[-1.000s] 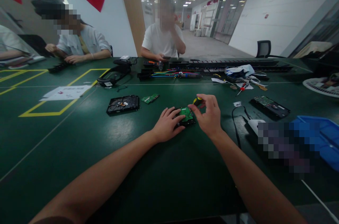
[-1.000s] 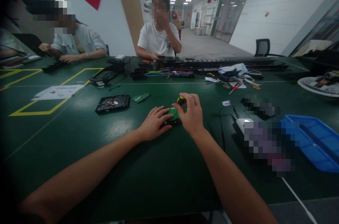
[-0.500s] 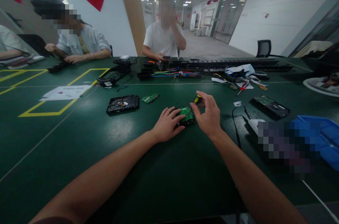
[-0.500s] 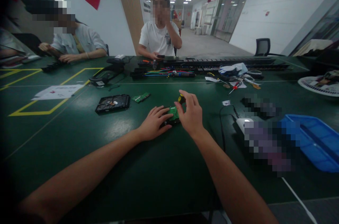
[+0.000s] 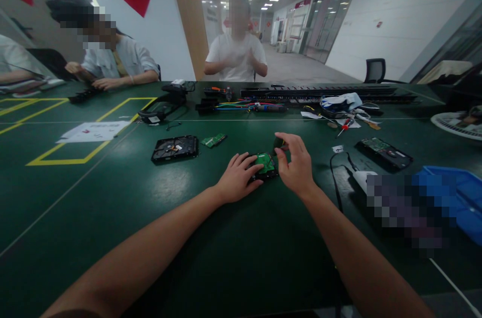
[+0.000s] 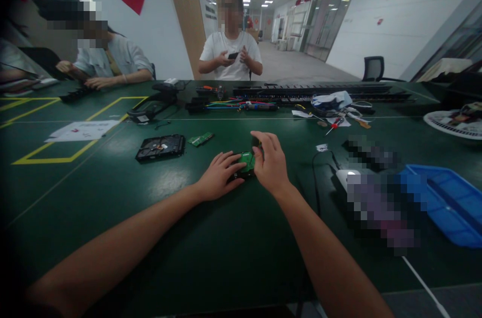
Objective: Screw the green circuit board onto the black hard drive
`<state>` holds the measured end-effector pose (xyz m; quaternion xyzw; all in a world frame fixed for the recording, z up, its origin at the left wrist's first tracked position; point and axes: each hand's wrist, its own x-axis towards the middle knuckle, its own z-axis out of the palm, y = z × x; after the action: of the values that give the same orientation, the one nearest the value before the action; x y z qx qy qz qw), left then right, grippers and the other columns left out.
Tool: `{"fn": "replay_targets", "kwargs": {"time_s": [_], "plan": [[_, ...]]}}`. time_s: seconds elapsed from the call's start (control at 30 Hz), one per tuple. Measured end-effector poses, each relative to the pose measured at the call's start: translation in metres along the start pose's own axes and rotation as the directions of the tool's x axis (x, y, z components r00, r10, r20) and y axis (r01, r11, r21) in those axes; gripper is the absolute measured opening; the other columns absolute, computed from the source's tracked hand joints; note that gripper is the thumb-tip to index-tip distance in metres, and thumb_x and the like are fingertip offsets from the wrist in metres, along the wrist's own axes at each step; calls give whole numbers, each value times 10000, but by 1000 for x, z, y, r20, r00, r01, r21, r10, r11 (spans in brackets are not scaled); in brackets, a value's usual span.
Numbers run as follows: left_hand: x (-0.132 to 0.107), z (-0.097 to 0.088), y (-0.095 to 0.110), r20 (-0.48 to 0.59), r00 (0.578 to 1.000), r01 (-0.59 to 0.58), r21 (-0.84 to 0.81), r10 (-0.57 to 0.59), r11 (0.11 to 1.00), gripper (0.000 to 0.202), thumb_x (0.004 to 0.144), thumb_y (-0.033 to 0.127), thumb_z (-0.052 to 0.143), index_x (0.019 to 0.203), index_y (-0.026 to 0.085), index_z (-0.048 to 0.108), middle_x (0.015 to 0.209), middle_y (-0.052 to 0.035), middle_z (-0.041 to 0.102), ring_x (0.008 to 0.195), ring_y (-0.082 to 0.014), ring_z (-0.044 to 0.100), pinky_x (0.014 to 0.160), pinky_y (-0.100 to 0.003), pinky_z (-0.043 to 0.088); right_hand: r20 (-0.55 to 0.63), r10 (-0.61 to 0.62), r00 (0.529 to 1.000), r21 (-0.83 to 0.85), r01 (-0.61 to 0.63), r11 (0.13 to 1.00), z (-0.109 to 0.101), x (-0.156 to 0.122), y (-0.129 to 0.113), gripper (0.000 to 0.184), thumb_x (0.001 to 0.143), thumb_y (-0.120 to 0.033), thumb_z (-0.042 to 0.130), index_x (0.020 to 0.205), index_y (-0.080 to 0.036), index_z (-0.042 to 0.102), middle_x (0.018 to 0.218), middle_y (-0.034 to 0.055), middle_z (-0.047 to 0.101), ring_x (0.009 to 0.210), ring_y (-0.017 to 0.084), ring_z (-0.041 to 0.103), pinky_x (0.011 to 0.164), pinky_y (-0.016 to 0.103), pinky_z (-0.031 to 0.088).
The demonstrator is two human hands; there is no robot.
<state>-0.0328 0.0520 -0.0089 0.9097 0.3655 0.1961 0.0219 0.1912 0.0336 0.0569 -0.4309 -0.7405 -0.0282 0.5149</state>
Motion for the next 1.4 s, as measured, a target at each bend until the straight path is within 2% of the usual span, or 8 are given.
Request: {"fn": "replay_targets", "kwargs": {"time_s": [0.23, 0.33, 0.47, 0.57, 0.73, 0.93, 1.13, 1.4], "plan": [[0, 1, -1, 8, 1000, 1, 3, -1, 1000, 546, 1039, 547, 612, 1510, 271, 591, 1629, -111, 497, 1575, -403, 345, 1293, -675, 261, -12, 104, 994, 140, -102, 985, 9, -6, 5, 472, 973, -301, 717, 1396, -322, 510, 1290, 82, 698, 1056, 258, 752, 954, 494, 631], [0, 1, -1, 14, 1000, 6, -1, -6, 1000, 543, 1035, 547, 618, 1507, 279, 594, 1628, -108, 497, 1577, -399, 344, 1295, -672, 259, -28, 134, 991, 172, -127, 977, 12, -8, 6, 394, 1008, -289, 668, 1360, -316, 491, 1258, 84, 715, 1025, 243, 772, 951, 486, 637], [0, 1, -1, 8, 1000, 7, -6, -7, 1000, 538, 1034, 548, 619, 1503, 285, 596, 1629, -104, 498, 1575, -394, 349, 1295, -666, 265, 0, 143, 990, 254, -138, 957, 12, -7, 5, 471, 1025, -232, 608, 1445, -308, 408, 1371, 121, 668, 1069, 238, 780, 956, 465, 649], [0, 1, -1, 7, 1000, 8, -4, -8, 1000, 539, 1036, 549, 615, 1502, 278, 597, 1626, -110, 501, 1573, -398, 352, 1291, -670, 268, 0, 104, 995, 180, -102, 978, 9, -5, 3, 474, 1012, -220, 601, 1458, -306, 463, 1410, 131, 604, 1106, 253, 748, 947, 480, 651], [0, 1, -1, 2, 1000, 7, -6, -7, 1000, 542, 1036, 551, 616, 1502, 276, 599, 1623, -112, 503, 1570, -398, 356, 1289, -672, 271, 5, 32, 999, 3, -32, 999, 4, -1, -1, 506, 1021, -194, 557, 1505, -340, 539, 1268, 108, 602, 1135, 281, 644, 954, 523, 624], [0, 1, -1, -7, 1000, 10, -18, -10, 1000, 537, 1030, 548, 629, 1500, 290, 599, 1624, -104, 503, 1574, -390, 351, 1289, -673, 272, 31, 10, 999, -25, -10, 1000, 4, -2, -3, 552, 1049, -204, 513, 1575, -366, 471, 1242, 86, 638, 1069, 260, 649, 977, 520, 594], [0, -1, 0, 8, 1000, 13, -15, -13, 1000, 544, 1026, 547, 637, 1504, 292, 595, 1620, -101, 504, 1575, -392, 349, 1292, -669, 272, -68, 50, 996, -56, -54, 997, 4, -2, -2, 441, 990, -327, 705, 1416, -323, 587, 1187, 86, 610, 975, 244, 660, 850, 462, 635], [0, 0, 0, 5, 1000, 16, -2, -16, 1000, 532, 1031, 546, 626, 1493, 283, 602, 1618, -103, 510, 1572, -392, 355, 1292, -669, 271, 4, 21, 1000, 39, -21, 999, 6, -5, 0, 488, 1026, -201, 578, 1494, -319, 502, 1351, 110, 651, 1074, 262, 702, 932, 507, 637]]}}
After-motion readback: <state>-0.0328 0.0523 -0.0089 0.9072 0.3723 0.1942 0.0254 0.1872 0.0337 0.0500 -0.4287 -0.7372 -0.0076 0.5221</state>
